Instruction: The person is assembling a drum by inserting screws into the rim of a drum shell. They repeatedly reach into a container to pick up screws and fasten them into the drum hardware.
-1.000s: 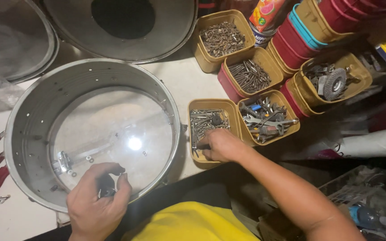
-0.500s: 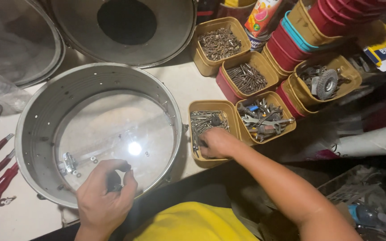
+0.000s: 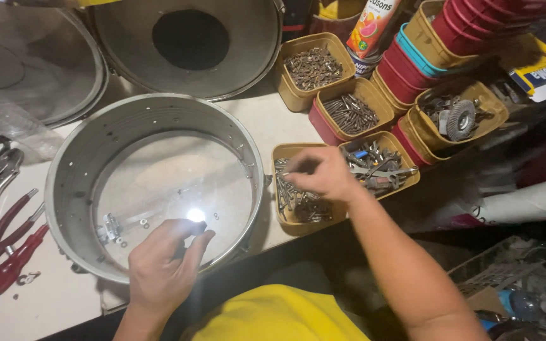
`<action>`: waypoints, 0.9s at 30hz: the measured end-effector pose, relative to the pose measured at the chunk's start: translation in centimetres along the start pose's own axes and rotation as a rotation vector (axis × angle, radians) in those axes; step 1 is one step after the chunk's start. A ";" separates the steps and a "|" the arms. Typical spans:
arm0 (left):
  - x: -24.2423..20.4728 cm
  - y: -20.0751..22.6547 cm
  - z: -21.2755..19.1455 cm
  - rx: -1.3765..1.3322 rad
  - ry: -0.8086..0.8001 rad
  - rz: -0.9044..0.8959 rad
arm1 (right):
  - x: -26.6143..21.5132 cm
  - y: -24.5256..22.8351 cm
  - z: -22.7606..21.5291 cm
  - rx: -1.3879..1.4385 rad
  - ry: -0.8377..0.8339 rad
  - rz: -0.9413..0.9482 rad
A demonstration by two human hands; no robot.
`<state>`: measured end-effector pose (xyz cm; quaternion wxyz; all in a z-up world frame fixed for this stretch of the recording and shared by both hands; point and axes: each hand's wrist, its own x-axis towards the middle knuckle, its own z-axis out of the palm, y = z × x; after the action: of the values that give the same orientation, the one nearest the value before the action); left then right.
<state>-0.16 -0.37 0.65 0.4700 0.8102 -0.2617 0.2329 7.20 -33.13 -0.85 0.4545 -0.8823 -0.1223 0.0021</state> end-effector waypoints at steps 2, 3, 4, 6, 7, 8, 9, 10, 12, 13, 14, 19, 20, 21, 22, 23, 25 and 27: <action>0.0 0.0 -0.1 -0.029 0.010 -0.024 | 1.0 -3.1 1.7 0.060 -0.057 -0.038; 0.0 0.1 -0.2 -0.062 0.020 -0.047 | 1.5 -4.7 2.5 0.116 -0.114 -0.074; -0.1 -0.1 -0.1 -0.058 0.023 -0.048 | 1.7 -5.8 3.5 0.118 -0.117 -0.078; -0.4 -0.5 -0.4 -0.137 0.075 -0.198 | 2.5 -8.1 5.6 0.400 -0.244 -0.093; -0.5 -0.7 -0.1 -0.127 0.083 -0.198 | 2.5 -8.3 6.3 0.403 -0.252 -0.102; -0.7 -1.0 -0.1 -0.109 0.086 -0.242 | 2.9 -8.8 7.2 0.424 -0.257 -0.081; -0.8 -1.4 -0.2 -0.092 0.089 -0.287 | 3.2 -9.2 8.2 0.445 -0.263 -0.060; -0.8 -1.3 -0.2 -0.069 0.108 -0.295 | 3.2 -9.1 8.8 0.453 -0.287 -0.076; -0.7 -1.3 -0.1 -0.116 0.119 -0.365 | 3.1 -8.6 9.9 0.462 -0.306 -0.089; -0.5 -1.3 -0.3 -0.100 0.137 -0.374 | 3.1 -8.9 10.4 0.467 -0.329 -0.101; -0.4 -1.2 -0.3 -0.201 0.197 -0.288 | 3.0 -9.1 10.7 0.558 -0.295 -0.105; -0.3 -1.1 -0.2 -0.266 0.266 -0.174 | 2.6 -7.3 12.0 0.700 -0.260 -0.084; -0.2 -0.9 -0.3 -0.270 0.260 -0.184 | 2.7 -7.2 11.9 0.694 -0.256 -0.084; 0.0 -0.7 -0.4 -0.275 0.254 -0.193 | 2.7 -7.2 11.8 0.688 -0.253 -0.084; 0.0 -0.7 -0.4 -0.273 0.260 -0.195 | 2.7 -6.9 11.9 0.687 -0.258 -0.085; 0.0 -0.8 -0.4 -0.298 0.256 -0.202 | 2.7 -6.6 12.0 0.698 -0.250 -0.066; 0.0 -0.7 -0.3 -0.322 0.256 -0.214 | 2.6 -6.4 12.0 0.710 -0.247 -0.043; 0.0 -0.6 -0.1 -0.368 0.277 -0.210 | 2.4 -6.7 12.0 0.754 -0.214 -0.036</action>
<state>0.16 -0.02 0.30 0.6627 0.6940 -0.1470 0.2399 6.73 -19.21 -2.23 0.7313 -0.6460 -0.1752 0.1311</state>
